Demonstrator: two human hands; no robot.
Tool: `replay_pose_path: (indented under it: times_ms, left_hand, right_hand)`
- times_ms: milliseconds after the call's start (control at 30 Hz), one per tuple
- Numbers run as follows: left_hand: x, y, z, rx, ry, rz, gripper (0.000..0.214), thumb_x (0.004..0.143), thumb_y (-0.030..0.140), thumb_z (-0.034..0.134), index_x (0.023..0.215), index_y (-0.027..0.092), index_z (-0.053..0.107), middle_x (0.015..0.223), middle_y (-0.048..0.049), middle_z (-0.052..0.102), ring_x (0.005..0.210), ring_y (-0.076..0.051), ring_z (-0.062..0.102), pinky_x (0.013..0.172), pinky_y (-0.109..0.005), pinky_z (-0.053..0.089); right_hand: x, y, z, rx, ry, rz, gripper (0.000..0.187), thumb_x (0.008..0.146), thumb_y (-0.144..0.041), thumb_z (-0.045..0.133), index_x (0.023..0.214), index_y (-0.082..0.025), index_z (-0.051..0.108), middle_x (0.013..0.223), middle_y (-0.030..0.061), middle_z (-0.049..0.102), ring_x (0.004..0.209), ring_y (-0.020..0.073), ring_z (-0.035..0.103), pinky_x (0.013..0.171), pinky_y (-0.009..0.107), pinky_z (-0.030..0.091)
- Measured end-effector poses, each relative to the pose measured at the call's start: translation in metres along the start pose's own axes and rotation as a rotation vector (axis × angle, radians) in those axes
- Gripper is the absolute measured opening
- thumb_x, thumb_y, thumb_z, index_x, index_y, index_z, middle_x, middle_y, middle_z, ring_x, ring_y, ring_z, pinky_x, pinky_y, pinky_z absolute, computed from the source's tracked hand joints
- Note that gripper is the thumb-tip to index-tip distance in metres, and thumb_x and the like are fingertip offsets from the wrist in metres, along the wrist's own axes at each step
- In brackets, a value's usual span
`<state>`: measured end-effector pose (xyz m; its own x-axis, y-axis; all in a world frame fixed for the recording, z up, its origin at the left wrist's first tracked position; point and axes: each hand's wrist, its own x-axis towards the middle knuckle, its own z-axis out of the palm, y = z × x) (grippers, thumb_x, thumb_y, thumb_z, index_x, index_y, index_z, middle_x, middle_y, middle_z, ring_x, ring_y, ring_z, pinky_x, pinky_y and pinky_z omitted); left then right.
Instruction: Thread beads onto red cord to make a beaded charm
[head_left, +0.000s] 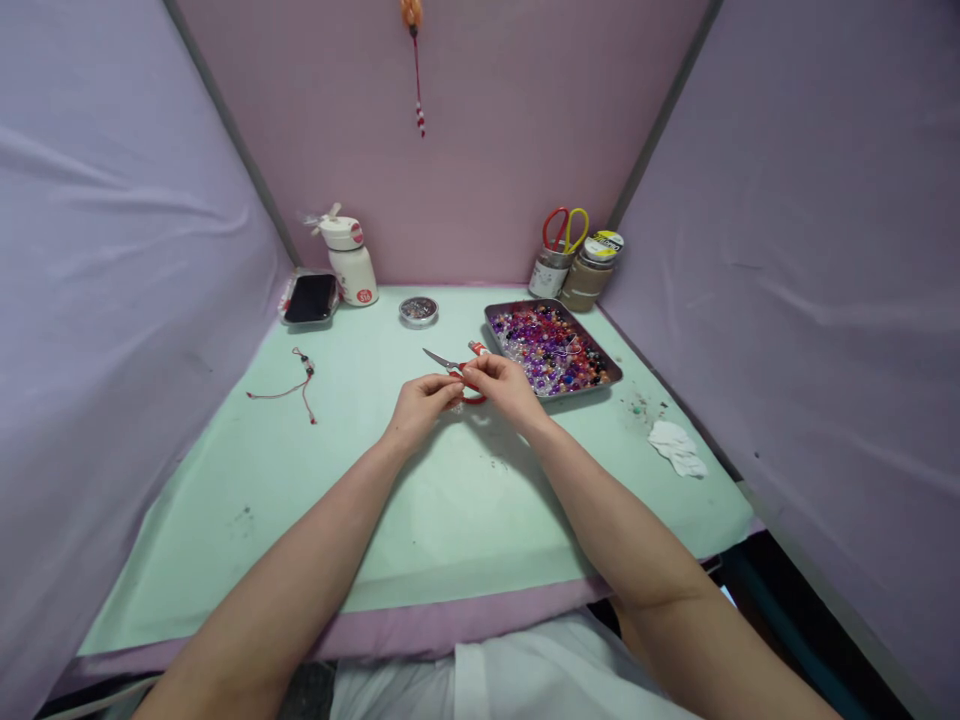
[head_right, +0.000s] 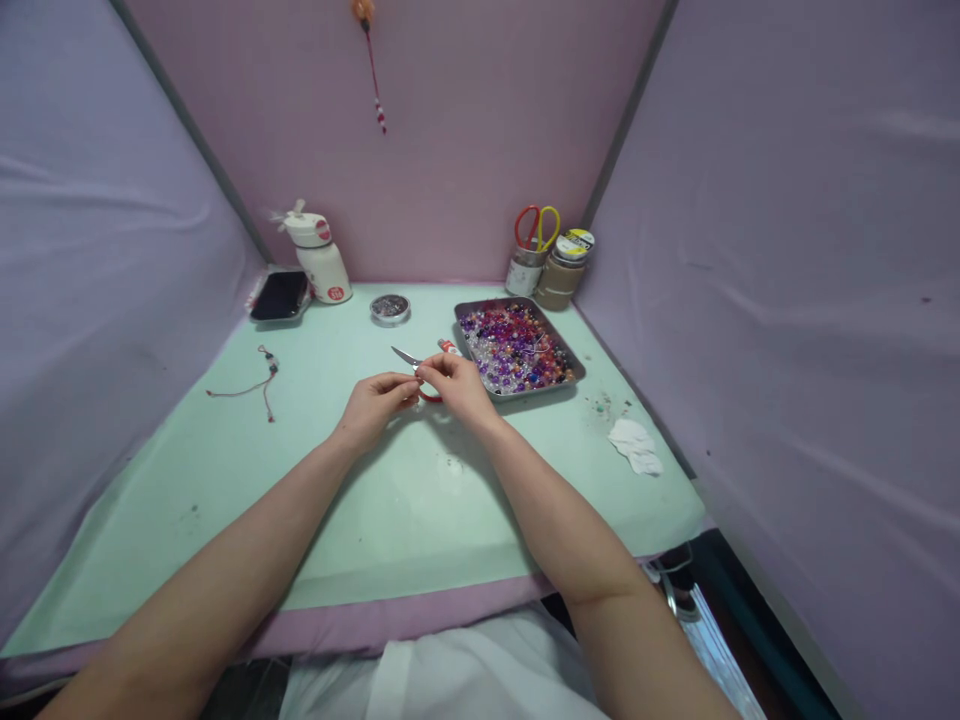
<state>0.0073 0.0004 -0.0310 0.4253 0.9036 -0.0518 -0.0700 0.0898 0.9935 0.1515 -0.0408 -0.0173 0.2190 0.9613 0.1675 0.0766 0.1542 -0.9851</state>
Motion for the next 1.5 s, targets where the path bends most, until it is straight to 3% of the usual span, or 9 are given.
replay_pose_path:
  times_ms: [333, 600, 767, 867, 967, 1100, 1267, 1400, 1500]
  left_hand:
    - [-0.001, 0.004, 0.001, -0.044, 0.012, -0.059, 0.03, 0.058, 0.041, 0.081, 0.073, 0.015, 0.073, 0.065, -0.003, 0.062, 0.06, -0.012, 0.051, 0.061, -0.027, 0.043]
    - [-0.001, 0.007, 0.001, -0.128, 0.029, -0.073, 0.036, 0.057, 0.045, 0.082, 0.072, 0.015, 0.071, 0.067, -0.0017, 0.061, 0.063, -0.011, 0.052, 0.066, -0.027, 0.046]
    - [0.0, 0.007, -0.001, -0.134, 0.056, -0.031, 0.035, 0.057, 0.045, 0.082, 0.072, 0.016, 0.071, 0.068, -0.0013, 0.062, 0.066, -0.012, 0.053, 0.07, -0.027, 0.047]
    - [0.002, 0.005, -0.003, -0.118, 0.1, -0.004, 0.034, 0.058, 0.046, 0.081, 0.073, 0.016, 0.071, 0.073, -0.0029, 0.064, 0.068, -0.012, 0.055, 0.072, -0.027, 0.048]
    - [0.004, 0.003, -0.005, -0.095, 0.149, -0.02, 0.033, 0.058, 0.045, 0.081, 0.072, 0.017, 0.072, 0.068, -0.0023, 0.063, 0.066, -0.013, 0.054, 0.067, -0.026, 0.047]
    - [0.005, -0.001, -0.007, -0.052, 0.143, -0.02, 0.03, 0.061, 0.044, 0.08, 0.074, 0.018, 0.072, 0.071, -0.0027, 0.064, 0.068, -0.014, 0.054, 0.065, -0.025, 0.045]
    - [0.003, -0.004, -0.007, 0.038, 0.129, 0.033, 0.022, 0.067, 0.04, 0.077, 0.07, 0.019, 0.071, 0.084, -0.0032, 0.066, 0.074, -0.014, 0.055, 0.067, -0.024, 0.044]
    - [0.003, -0.007, -0.007, 0.071, 0.11, 0.017, 0.02, 0.069, 0.04, 0.075, 0.069, 0.02, 0.072, 0.1, -0.0057, 0.067, 0.085, -0.016, 0.057, 0.073, -0.025, 0.045]
    - [0.003, -0.007, -0.008, 0.084, 0.103, -0.002, 0.02, 0.069, 0.04, 0.075, 0.07, 0.02, 0.073, 0.106, -0.0064, 0.065, 0.088, -0.018, 0.058, 0.075, -0.026, 0.046]
  right_hand:
    - [0.0, 0.0, -0.001, 0.015, 0.001, 0.017, 0.021, 0.072, -0.04, 0.067, 0.071, -0.019, 0.063, 0.074, 0.0013, 0.066, 0.076, 0.0153, 0.058, 0.078, 0.031, 0.044]
    - [0.001, 0.002, -0.002, 0.002, 0.025, 0.016, 0.02, 0.071, -0.039, 0.068, 0.071, -0.019, 0.064, 0.072, 0.0013, 0.065, 0.076, 0.0158, 0.058, 0.078, 0.031, 0.043]
    - [-0.002, -0.011, -0.005, -0.077, 0.026, -0.039, 0.018, 0.073, -0.037, 0.066, 0.07, -0.019, 0.064, 0.071, 0.002, 0.064, 0.081, 0.0184, 0.059, 0.077, 0.032, 0.044]
    - [-0.004, -0.031, -0.024, -0.125, 0.113, -0.071, 0.015, 0.073, -0.034, 0.065, 0.071, -0.02, 0.063, 0.072, 0.0004, 0.063, 0.072, 0.0151, 0.056, 0.073, 0.031, 0.043]
    - [0.0, -0.055, -0.057, -0.212, 0.181, -0.119, 0.014, 0.073, -0.033, 0.064, 0.074, -0.019, 0.064, 0.073, 0.0004, 0.063, 0.067, 0.0135, 0.053, 0.068, 0.029, 0.042]
    - [0.027, -0.07, -0.103, -0.404, 0.236, -0.189, 0.013, 0.072, -0.03, 0.063, 0.075, -0.018, 0.066, 0.07, 0.0005, 0.062, 0.064, 0.0126, 0.05, 0.065, 0.028, 0.04]
    - [0.077, -0.038, -0.126, -0.579, 0.172, -0.175, 0.009, 0.07, -0.026, 0.062, 0.068, -0.018, 0.066, 0.064, -0.0005, 0.061, 0.06, 0.0128, 0.049, 0.063, 0.028, 0.037]
    - [0.099, -0.002, -0.116, -0.837, 0.012, -0.148, 0.009, 0.067, -0.015, 0.065, 0.06, -0.021, 0.066, 0.061, 0.0011, 0.064, 0.061, 0.0154, 0.051, 0.066, 0.03, 0.036]
    - [0.102, 0.012, -0.105, -1.112, -0.046, -0.129, 0.015, 0.069, -0.01, 0.062, 0.06, -0.02, 0.068, 0.071, 0.0065, 0.068, 0.07, 0.0192, 0.056, 0.071, 0.033, 0.034]
